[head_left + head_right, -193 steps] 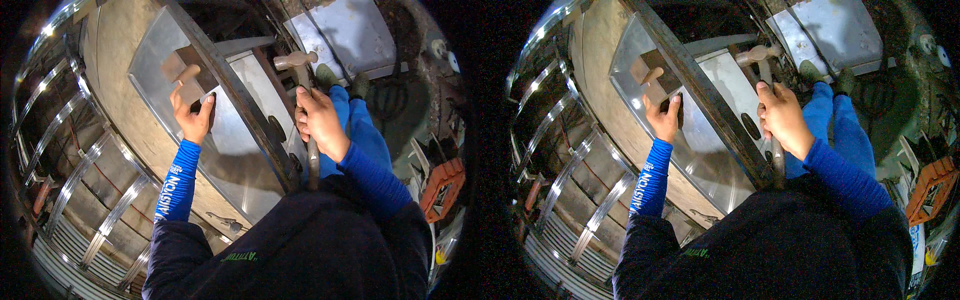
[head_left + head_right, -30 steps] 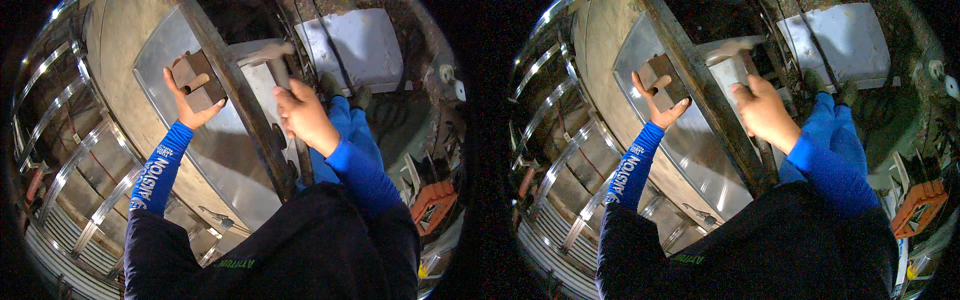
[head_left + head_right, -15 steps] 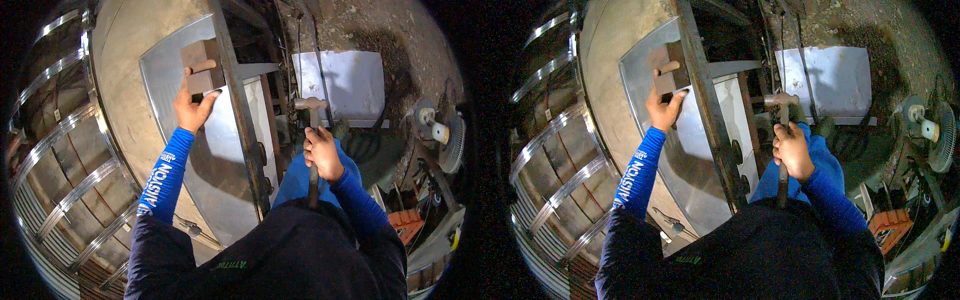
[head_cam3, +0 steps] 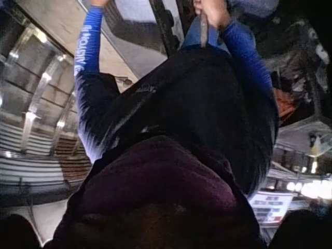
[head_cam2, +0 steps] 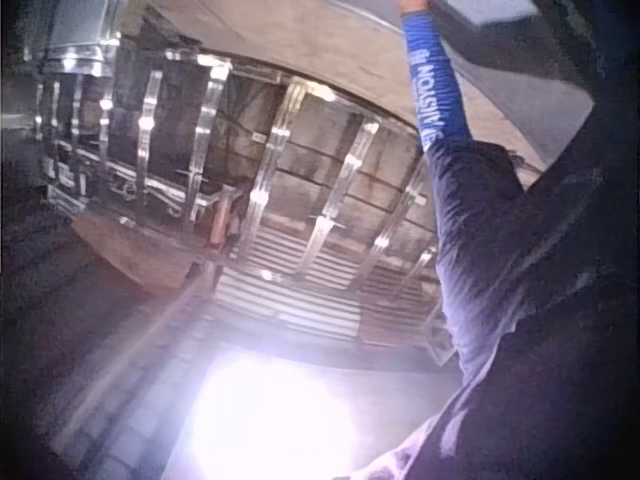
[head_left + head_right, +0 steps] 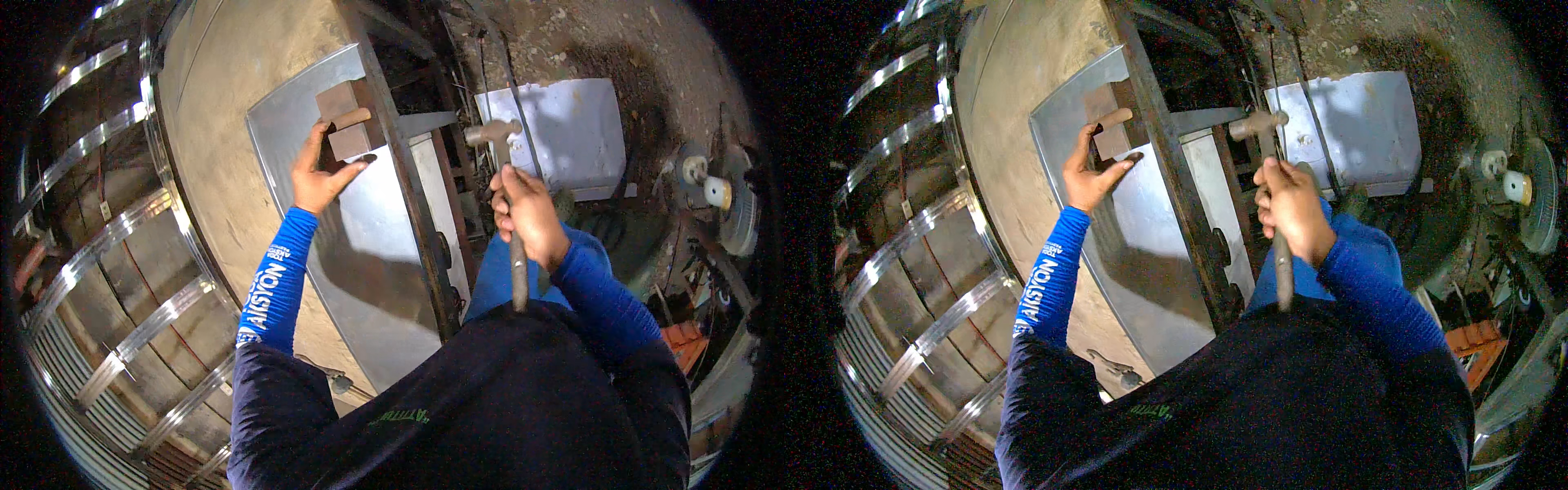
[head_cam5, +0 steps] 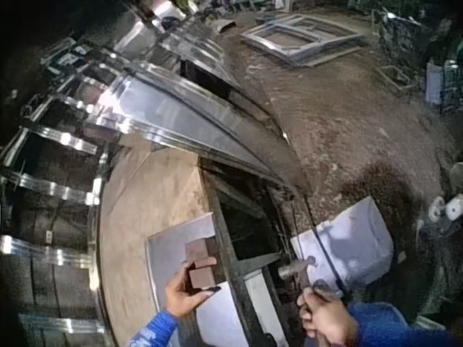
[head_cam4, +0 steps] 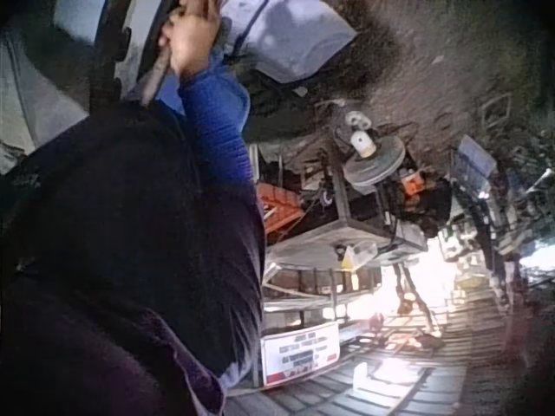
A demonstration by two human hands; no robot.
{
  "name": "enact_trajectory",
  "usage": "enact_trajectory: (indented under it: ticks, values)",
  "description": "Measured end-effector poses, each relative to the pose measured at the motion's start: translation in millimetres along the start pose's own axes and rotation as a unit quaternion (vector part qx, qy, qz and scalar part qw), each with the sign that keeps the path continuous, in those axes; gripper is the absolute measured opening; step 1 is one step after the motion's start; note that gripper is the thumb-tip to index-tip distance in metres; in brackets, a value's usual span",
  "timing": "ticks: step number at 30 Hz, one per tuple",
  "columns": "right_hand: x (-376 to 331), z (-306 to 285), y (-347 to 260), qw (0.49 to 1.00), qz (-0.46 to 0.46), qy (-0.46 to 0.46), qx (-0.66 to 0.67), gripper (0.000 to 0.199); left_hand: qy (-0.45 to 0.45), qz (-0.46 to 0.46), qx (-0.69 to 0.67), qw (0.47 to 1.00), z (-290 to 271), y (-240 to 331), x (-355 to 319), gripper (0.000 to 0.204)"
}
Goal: The person uses a hammer and a wooden block to repeatedly strike and shape a large flat metal sheet on a workbench. The person adjusts the sheet's position and continues hammering along its edge to form a bend.
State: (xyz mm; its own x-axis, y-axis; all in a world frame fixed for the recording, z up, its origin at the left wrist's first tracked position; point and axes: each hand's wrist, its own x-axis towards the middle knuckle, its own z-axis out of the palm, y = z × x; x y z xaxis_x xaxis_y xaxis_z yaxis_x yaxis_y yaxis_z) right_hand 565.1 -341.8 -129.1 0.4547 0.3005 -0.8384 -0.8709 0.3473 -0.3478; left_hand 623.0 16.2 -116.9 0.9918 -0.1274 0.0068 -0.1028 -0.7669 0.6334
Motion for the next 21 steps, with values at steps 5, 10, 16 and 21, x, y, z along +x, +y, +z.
enact_trajectory:
  ticks: [5, 10, 16, 21]
  values:
    - [16.0, -31.2, -22.9, 0.996, -0.083, -0.006, 0.043, 0.036, 0.016, 0.076, 0.063, 0.995, -8.9, -17.0, 18.5, 0.096]
    - [31.6, -45.9, -17.7, 0.983, -0.034, 0.032, 0.176, 0.029, -0.01, 0.167, 0.008, 0.986, -7.6, 1.6, 51.2, 0.127]
    - [52.5, -16.7, 5.8, 0.968, 0.007, 0.022, 0.251, 0.029, -0.145, 0.047, -0.114, 0.982, 12.8, 2.1, 46.2, 0.116]
    - [43.4, 65.5, 34.5, 0.97, -0.074, 0.093, 0.214, 0.035, -0.241, -0.01, -0.179, 0.954, 8.5, 6.2, 61.5, 0.13]
